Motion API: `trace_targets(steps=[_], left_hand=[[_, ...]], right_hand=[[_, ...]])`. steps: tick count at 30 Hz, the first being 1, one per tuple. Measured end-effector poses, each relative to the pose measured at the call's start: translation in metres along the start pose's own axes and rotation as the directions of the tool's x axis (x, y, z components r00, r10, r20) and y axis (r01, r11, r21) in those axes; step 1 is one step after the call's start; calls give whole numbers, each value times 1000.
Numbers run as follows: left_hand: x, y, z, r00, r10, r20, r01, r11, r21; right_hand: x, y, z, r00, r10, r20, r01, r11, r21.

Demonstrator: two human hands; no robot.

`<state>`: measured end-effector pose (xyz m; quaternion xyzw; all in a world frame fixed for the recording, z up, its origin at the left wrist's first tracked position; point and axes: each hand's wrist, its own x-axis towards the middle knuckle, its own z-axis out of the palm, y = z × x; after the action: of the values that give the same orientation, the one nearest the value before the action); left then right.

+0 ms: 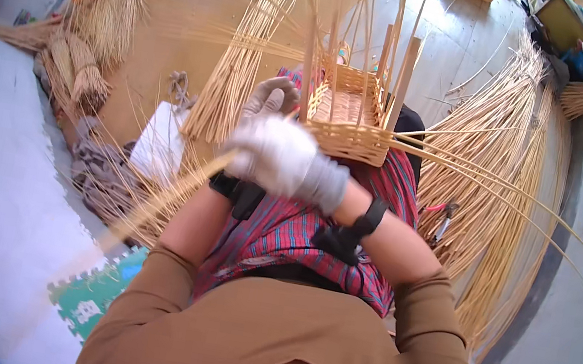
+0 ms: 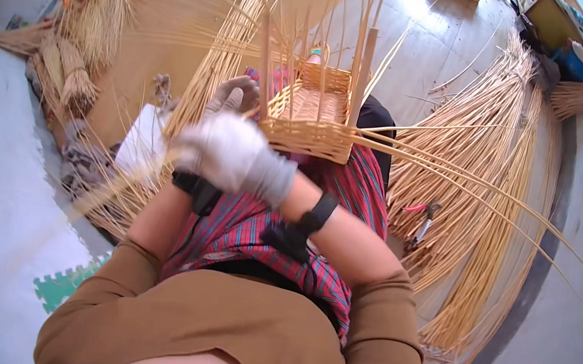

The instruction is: The person is weaving a wicker basket using long wooden strips.

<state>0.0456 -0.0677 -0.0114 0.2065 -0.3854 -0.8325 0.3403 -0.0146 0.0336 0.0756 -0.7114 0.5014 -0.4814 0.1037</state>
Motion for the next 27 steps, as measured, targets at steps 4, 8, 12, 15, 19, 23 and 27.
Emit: trace_targets(steps=[4, 8, 12, 15, 19, 23, 27], left_hand=[[22, 7, 27, 980, -111, 165, 87, 985, 147], [27, 2, 20, 959, -209, 193, 210, 978, 17], [23, 1, 19, 944, -238, 228, 249, 968, -21], [11, 7, 23, 956, -183, 227, 133, 967, 218], [13, 5, 6, 916, -183, 357, -42, 841, 540], [16, -10, -8, 890, -189, 416, -59, 856, 514], [9, -21, -9, 949, -149, 278, -21, 851, 525]], right_hand=[[-47, -19, 11, 984, 95, 151, -99, 995, 17], [-108, 42, 15, 690, 409, -597, -191, 899, 395], [-128, 78, -26, 650, 680, -338, 114, 353, 929], [-113, 40, -55, 439, 854, -278, -330, 441, 834], [-115, 38, -63, 468, 830, -303, -495, 530, 689], [-44, 51, -90, 787, 542, -293, -555, 830, 45], [8, 93, -80, 947, 316, -55, -320, 941, -112]])
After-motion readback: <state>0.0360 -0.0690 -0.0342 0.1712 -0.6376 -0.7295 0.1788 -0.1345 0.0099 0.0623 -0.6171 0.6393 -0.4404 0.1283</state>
